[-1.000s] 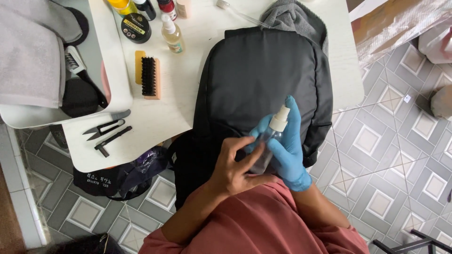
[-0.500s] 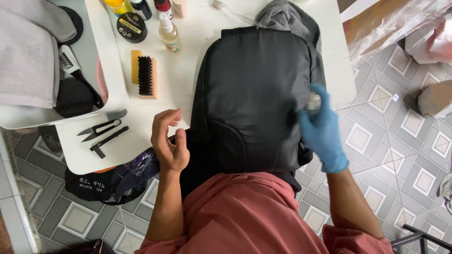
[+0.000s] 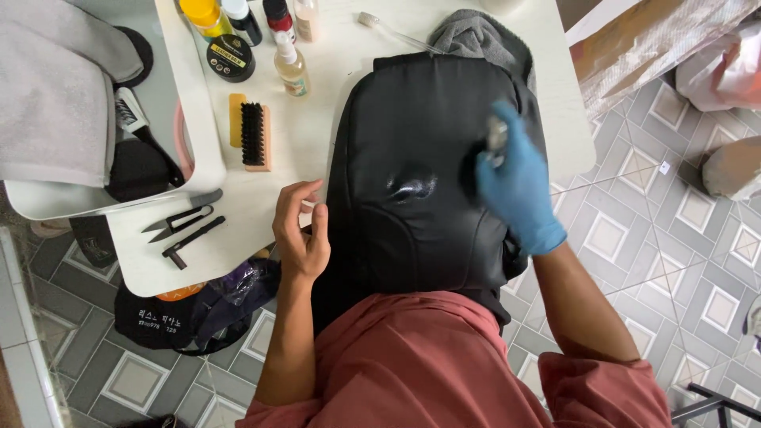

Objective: The person cleans a black bag by first wiping it with a gray cloth, then scraping the surface with a small metal tool. They spray a liquid onto the bag and scrub it with a toothbrush, followed by wiping the surface again with the cloth.

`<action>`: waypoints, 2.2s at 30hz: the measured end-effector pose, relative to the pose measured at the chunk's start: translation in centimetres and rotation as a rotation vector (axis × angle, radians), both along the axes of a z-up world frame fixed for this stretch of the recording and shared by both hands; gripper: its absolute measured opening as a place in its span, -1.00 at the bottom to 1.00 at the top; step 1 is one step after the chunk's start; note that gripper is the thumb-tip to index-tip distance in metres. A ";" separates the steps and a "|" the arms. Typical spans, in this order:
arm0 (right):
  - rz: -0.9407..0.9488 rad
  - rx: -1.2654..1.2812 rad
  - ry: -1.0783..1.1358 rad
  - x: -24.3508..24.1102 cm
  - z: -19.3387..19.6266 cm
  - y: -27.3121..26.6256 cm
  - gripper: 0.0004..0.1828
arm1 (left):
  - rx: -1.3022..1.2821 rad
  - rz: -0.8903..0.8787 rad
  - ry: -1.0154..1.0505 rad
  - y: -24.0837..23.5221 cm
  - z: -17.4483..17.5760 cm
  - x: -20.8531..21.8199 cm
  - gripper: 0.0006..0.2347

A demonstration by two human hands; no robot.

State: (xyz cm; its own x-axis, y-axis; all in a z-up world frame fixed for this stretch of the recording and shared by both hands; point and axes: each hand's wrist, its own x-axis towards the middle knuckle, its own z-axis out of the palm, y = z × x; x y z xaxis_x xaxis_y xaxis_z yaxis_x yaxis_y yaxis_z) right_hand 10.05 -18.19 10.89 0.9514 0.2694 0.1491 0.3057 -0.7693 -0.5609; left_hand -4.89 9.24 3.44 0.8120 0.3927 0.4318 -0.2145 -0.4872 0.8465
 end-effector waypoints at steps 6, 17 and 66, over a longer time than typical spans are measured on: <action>-0.019 0.028 0.101 -1.3 0.4 -0.1 -0.36 | -0.009 -0.008 0.024 0.2 0.5 0.5 -0.76; 0.173 0.047 0.173 -2.6 2.4 4.0 -0.37 | -0.048 -0.043 -0.025 0.1 0.5 3.8 -0.73; 0.124 -0.695 0.147 22.6 -4.3 15.0 -0.75 | 0.258 0.475 -0.060 4.7 -1.2 -1.9 -0.58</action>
State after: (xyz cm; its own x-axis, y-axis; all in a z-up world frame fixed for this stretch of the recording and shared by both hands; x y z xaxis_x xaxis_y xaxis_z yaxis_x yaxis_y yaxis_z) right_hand 32.65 -3.21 6.55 0.9049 0.3626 -0.2227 0.3726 -0.9280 0.0035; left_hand -6.78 13.98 2.28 0.5421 0.5853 0.6030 0.0353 -0.7327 0.6796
